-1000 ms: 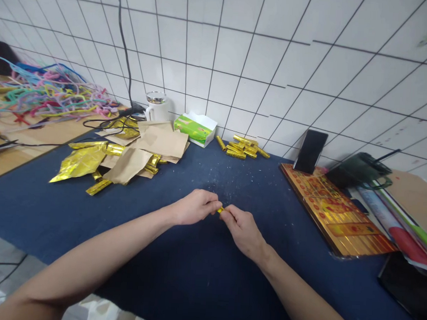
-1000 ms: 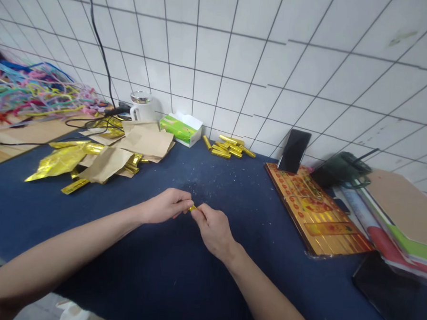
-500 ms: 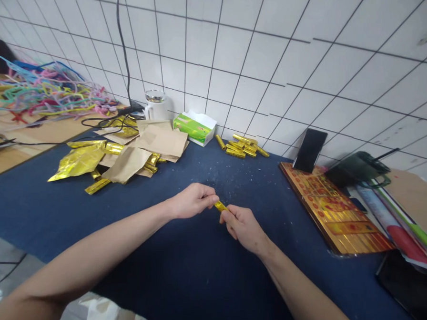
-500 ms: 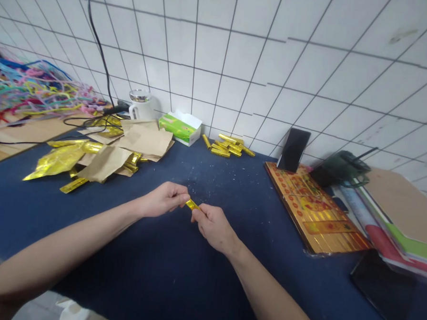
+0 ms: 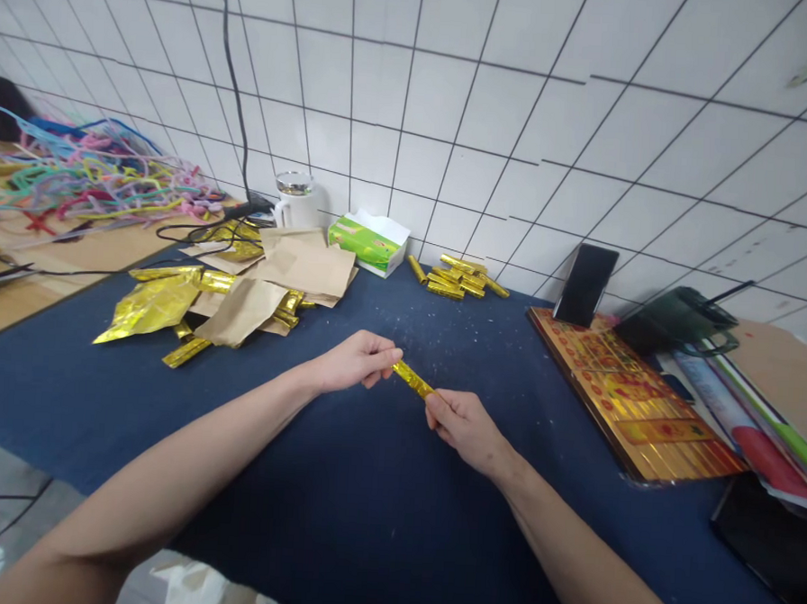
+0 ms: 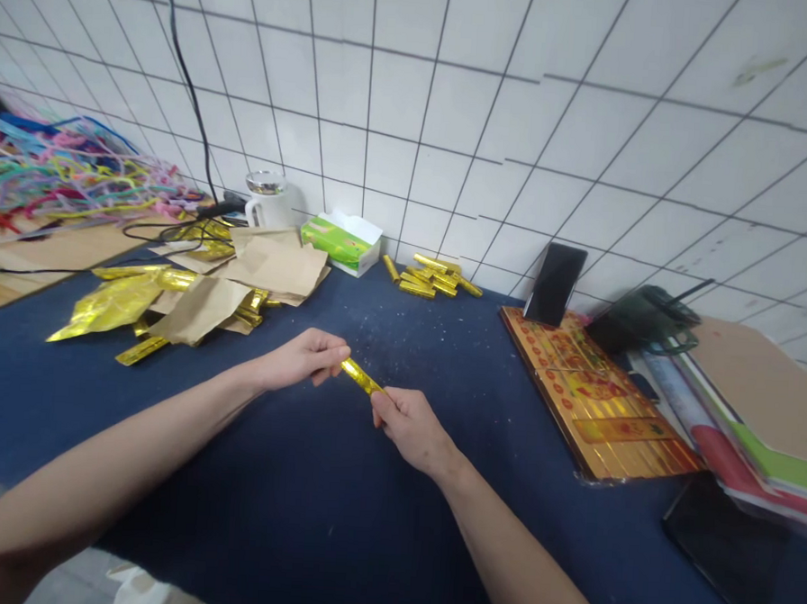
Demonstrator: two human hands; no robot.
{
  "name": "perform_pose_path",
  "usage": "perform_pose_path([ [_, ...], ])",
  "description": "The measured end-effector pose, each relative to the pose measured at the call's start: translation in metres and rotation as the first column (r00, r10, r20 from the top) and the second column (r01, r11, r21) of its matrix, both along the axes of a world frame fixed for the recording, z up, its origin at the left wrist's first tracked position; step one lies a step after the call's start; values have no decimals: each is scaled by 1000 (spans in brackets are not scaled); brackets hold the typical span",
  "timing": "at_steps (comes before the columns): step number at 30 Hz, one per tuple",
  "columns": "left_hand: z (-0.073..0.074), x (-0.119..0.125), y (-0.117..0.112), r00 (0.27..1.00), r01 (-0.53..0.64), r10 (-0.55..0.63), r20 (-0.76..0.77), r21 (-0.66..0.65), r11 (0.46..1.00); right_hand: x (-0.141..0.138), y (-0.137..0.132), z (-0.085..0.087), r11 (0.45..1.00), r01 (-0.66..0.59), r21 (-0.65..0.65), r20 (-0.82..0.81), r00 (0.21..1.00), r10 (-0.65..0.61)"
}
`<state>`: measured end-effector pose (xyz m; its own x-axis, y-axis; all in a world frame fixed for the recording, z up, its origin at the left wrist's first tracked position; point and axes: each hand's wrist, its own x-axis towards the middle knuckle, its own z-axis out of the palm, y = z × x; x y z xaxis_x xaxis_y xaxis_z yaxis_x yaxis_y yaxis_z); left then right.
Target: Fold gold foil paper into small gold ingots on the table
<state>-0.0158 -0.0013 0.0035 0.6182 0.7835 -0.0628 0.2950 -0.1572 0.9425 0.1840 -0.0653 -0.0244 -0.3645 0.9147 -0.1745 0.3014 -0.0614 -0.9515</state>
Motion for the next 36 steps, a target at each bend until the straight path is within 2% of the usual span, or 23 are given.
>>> perform_pose_path([
  [3, 1, 1, -4, 999, 39, -39, 6, 4, 999, 0, 0, 3, 998, -64, 25, 34, 997, 63],
  [7, 4, 4, -14, 966, 237, -237, -102, -10, 971, 0, 0, 8, 986, -162, -32, 51, 985, 163],
  [10, 3, 7, -18, 938, 321, -325, -119, -49, 946, -1, 1, 6, 992, -113, -56, 8, 993, 114],
  [14, -2, 12, -18, 951, 275, -278, -133, -36, 961, 1, 4, -1, 1000, -15, -2, -34, 999, 15],
  [18, -1, 16, -21, 957, 233, -222, -185, 40, 972, 5, 7, -3, 999, 5, 35, -24, 1000, -5],
  [24, 4, 19, -27, 954, 209, -160, -255, 177, 962, 8, 8, 5, 999, -21, 34, 32, 999, 20],
  [30, -5, 24, -31, 968, 181, -148, -202, 155, 971, 2, 2, 6, 990, -21, 142, 81, 997, 10],
  [33, -6, 23, -31, 970, 191, -170, -175, 107, 976, 4, 2, 4, 996, -3, 93, 26, 1000, 1],
  [36, -4, 21, -29, 975, 170, -161, -152, 52, 984, 8, 5, 1, 997, 80, 1, -68, 995, -80],
])
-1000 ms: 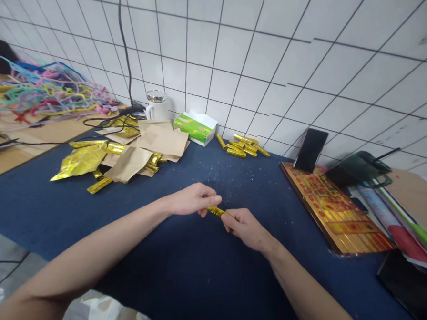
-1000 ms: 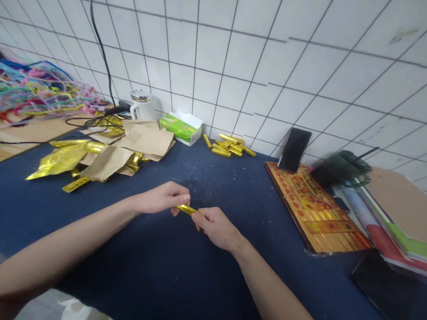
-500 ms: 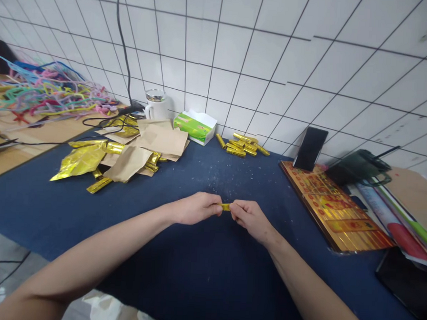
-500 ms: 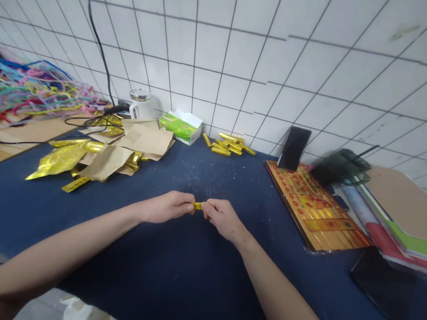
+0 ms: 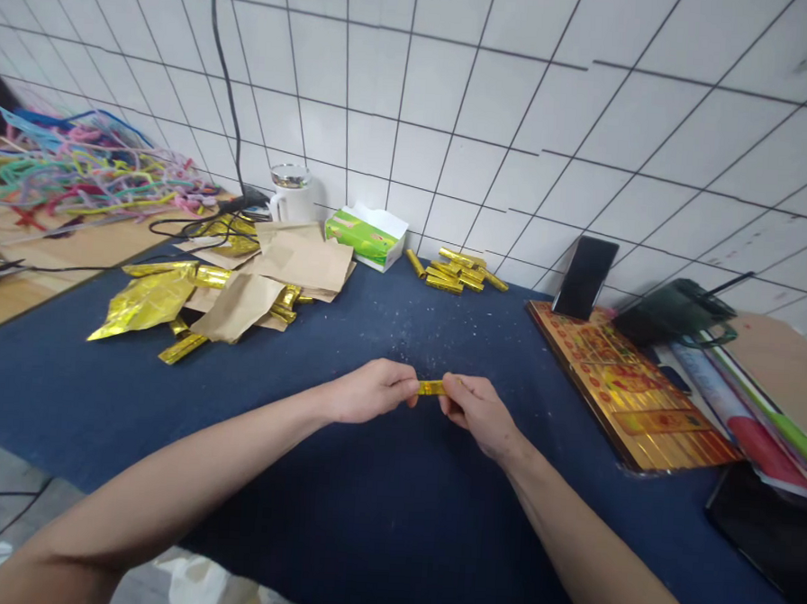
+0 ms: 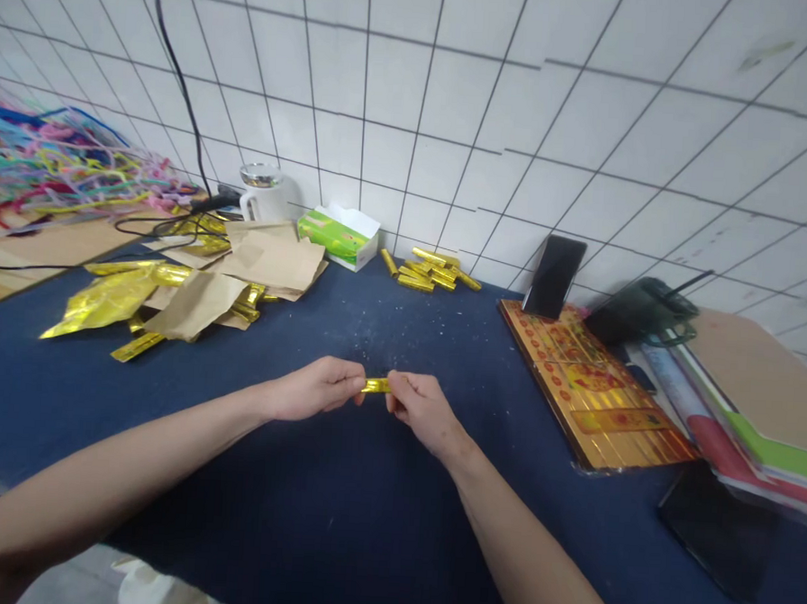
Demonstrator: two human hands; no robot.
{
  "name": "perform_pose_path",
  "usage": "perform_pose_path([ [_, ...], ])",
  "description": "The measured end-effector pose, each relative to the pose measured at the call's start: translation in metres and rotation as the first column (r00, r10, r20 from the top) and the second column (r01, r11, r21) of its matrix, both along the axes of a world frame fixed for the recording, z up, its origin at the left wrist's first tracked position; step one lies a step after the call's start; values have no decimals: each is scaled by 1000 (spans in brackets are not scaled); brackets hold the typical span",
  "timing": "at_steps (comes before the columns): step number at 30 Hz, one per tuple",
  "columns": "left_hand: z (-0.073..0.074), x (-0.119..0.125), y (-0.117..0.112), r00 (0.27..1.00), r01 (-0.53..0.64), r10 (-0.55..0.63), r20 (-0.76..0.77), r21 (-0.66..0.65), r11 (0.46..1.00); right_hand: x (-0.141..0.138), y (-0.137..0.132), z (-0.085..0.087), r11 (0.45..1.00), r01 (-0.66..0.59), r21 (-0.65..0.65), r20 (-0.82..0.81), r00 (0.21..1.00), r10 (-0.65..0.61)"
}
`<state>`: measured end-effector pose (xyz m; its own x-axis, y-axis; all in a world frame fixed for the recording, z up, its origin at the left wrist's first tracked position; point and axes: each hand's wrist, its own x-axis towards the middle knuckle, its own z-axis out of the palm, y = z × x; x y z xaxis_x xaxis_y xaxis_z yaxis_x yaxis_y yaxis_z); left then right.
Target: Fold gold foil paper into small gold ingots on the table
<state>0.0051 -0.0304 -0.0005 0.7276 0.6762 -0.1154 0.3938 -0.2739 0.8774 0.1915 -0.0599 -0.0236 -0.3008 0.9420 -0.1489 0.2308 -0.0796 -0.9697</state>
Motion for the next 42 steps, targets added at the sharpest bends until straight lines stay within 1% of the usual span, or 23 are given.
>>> perform_pose_path([
  [2, 1, -1, 2, 1000, -20, 20, 15, 27, 999, 2, 2, -2, 999, 37, -8, -30, 999, -37],
  [4, 1, -2, 3, 999, -27, 26, 24, 46, 999, 2, 3, -3, 999, 46, 10, -40, 998, -46],
  [8, 0, -4, 5, 1000, -12, 14, 25, -48, 999, 1, 3, -4, 997, 83, 4, -55, 995, -83],
  [9, 0, -4, 6, 999, -25, 26, 21, -48, 999, 1, 3, -4, 995, 100, 6, -59, 993, -100],
  [12, 2, -5, 8, 996, -88, 89, -12, 50, 995, 2, 4, -5, 991, 129, 24, -50, 991, -127],
  [15, 3, -5, 10, 994, -85, 96, -59, 158, 984, 6, 6, -2, 996, 85, 18, 33, 996, -86],
  [17, 2, -4, 9, 991, -52, 75, -112, 198, 979, 6, 7, 2, 997, 37, 60, 135, 990, -45],
  [20, 1, -1, 4, 977, 50, 5, -214, 253, 966, 1, 4, 9, 981, -98, 166, 334, 942, 37],
  [22, 1, 1, 0, 966, 120, -46, -256, 282, 952, -5, 0, 13, 967, -208, 147, 414, 901, 130],
  [24, 3, 1, -2, 961, 158, -80, -266, 289, 944, -7, -3, 15, 959, -268, 93, 420, 884, 206],
  [28, 10, -3, 1, 969, 158, -94, -228, 279, 947, 1, -1, 19, 954, -297, 28, 394, 881, 263],
  [31, 13, -7, 7, 977, 128, -71, -199, 286, 950, 11, 3, 21, 957, -290, 13, 406, 876, 259],
  [35, 11, -11, 14, 981, 59, -5, -192, 280, 958, 17, 6, 20, 958, -267, 100, 457, 868, 194],
  [38, 6, -14, 19, 985, 77, -29, -170, 288, 955, 16, 6, 19, 953, -267, 145, 489, 856, 166],
  [40, 4, -15, 21, 986, 82, -41, -160, 256, 963, 14, 6, 18, 952, -265, 153, 511, 846, 154],
  [42, 4, -16, 22, 988, 49, -16, -154, 207, 977, 12, 7, 18, 952, -264, 157, 527, 837, 145],
])
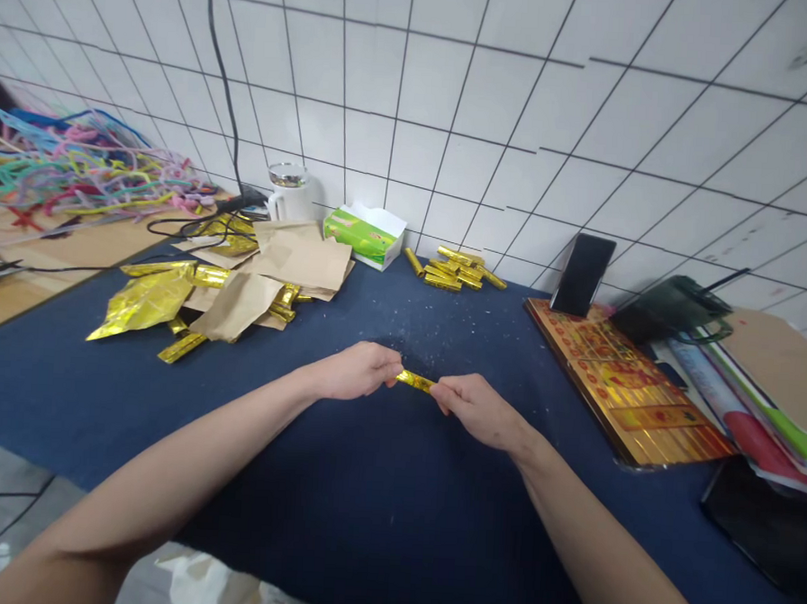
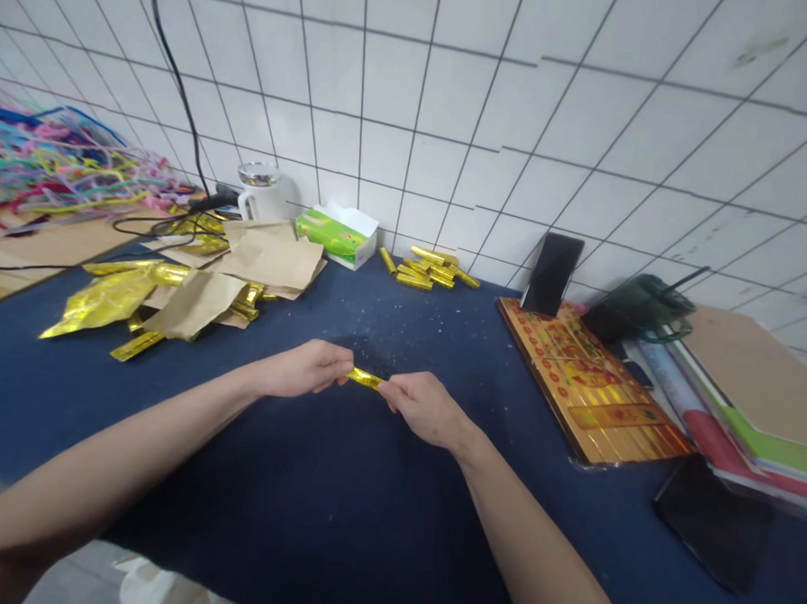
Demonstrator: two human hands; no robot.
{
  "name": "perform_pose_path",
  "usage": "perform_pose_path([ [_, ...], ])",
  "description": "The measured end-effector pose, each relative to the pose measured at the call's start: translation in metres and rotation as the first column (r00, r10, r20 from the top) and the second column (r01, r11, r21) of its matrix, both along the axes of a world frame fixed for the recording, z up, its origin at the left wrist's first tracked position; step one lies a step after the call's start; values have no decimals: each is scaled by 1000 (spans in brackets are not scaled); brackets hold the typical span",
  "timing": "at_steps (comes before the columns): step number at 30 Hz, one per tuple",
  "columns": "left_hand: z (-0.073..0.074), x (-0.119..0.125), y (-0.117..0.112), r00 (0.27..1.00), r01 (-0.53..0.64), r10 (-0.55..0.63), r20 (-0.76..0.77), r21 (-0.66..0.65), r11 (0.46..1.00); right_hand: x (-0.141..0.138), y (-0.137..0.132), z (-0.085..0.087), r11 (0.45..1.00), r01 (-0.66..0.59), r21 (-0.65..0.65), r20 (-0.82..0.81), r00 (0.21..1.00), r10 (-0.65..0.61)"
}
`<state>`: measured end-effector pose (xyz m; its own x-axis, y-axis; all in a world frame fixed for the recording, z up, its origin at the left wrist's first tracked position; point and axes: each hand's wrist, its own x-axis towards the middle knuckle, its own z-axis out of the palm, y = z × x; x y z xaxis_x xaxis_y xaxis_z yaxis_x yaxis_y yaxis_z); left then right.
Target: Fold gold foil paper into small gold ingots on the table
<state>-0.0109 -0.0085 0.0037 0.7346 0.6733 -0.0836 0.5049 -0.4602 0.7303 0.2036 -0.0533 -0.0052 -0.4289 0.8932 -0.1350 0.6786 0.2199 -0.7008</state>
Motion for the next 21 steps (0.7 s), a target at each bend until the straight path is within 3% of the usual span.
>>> perform_pose_path([
  [4, 4, 5, -8, 999, -51, 49, 18, 96, 994, -6, -1, 0, 1000, -14, -10, 22, 1000, 14],
  [8, 6, 14, -19, 995, 82, -73, -71, 136, 987, -11, -4, -1, 995, -83, -59, -50, 996, 80],
  [12, 6, 13, -20, 990, 133, -127, -63, 119, 984, -5, -4, -1, 986, -137, -94, -124, 984, 125],
  [21, -3, 3, -4, 999, 37, -32, -38, 143, 989, 10, 4, -7, 991, -74, -112, -183, 982, 53],
])
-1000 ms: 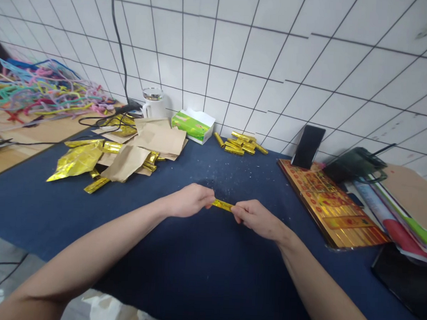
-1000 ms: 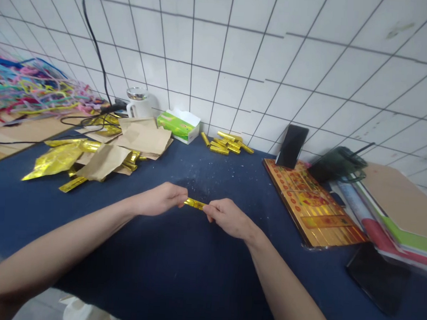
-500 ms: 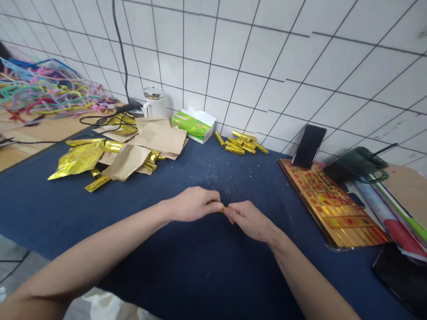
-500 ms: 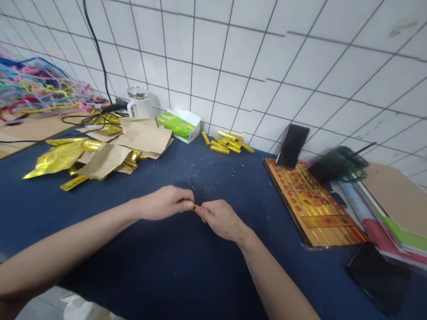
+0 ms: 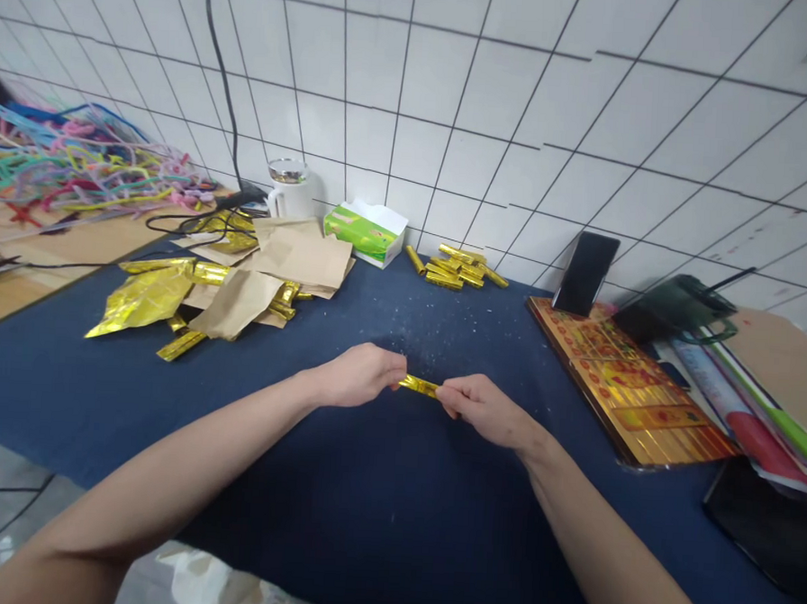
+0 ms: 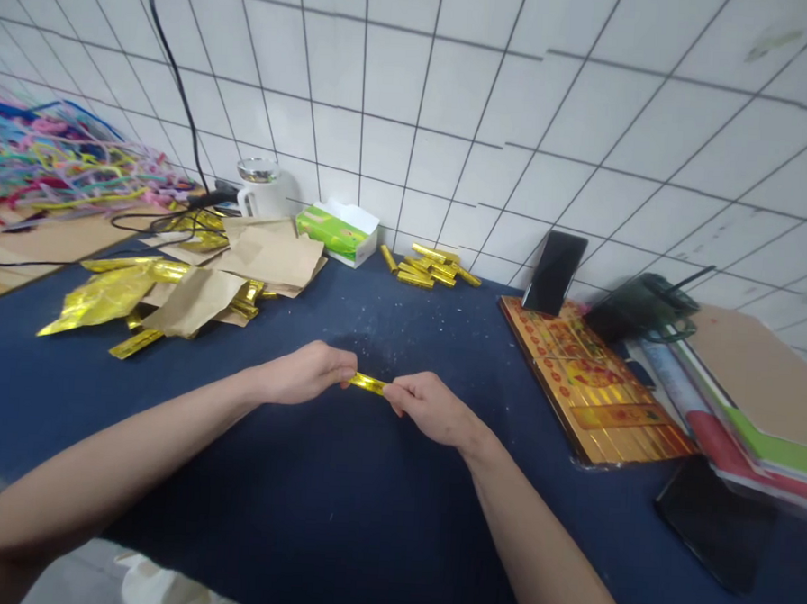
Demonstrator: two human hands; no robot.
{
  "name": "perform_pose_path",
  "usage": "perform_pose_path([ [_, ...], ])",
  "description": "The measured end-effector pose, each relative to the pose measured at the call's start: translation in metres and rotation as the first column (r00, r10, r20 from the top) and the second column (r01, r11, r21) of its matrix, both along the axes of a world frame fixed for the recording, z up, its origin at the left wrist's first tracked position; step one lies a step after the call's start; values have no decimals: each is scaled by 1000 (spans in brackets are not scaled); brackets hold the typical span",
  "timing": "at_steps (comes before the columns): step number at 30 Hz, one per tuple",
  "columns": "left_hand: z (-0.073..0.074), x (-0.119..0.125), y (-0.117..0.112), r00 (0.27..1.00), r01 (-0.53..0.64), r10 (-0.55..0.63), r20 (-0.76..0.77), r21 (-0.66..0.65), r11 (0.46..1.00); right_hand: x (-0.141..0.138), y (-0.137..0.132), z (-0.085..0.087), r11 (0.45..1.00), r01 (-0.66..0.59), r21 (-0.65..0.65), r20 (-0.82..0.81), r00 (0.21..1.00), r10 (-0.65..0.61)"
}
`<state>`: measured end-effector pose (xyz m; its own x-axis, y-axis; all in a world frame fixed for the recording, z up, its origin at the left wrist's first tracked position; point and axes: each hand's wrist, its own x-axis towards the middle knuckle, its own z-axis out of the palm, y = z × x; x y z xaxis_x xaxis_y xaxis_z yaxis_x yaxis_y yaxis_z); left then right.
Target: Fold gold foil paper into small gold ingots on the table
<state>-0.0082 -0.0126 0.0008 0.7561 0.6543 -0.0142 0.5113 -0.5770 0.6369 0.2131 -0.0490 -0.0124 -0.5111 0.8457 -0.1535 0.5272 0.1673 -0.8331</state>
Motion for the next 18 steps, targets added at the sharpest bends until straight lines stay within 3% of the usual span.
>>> perform_pose_path([
  [2, -3, 0, 2, 996, -46, 51, 67, -68, 997, 0, 2, -3, 998, 54, -42, -61, 997, -57],
  [4, -7, 2, 3, 966, -123, 171, 196, -233, 965, 1, 4, -5, 978, 185, -101, -199, 959, -202],
  [6, -12, 5, 2, 884, -145, 324, 337, -462, 875, 1, 4, -7, 932, 327, -155, -352, 863, -361],
  [8, -16, 10, 0, 809, -64, 406, 424, -624, 779, -3, 4, -9, 907, 389, -164, -421, 804, -421],
  [12, -20, 19, -9, 801, 60, 406, 441, -734, 677, -17, 0, -12, 920, 385, -70, -390, 839, -380],
  [18, -16, 17, -13, 870, 125, 302, 389, -767, 629, -26, -5, -12, 892, 448, -58, -444, 789, -425],
])
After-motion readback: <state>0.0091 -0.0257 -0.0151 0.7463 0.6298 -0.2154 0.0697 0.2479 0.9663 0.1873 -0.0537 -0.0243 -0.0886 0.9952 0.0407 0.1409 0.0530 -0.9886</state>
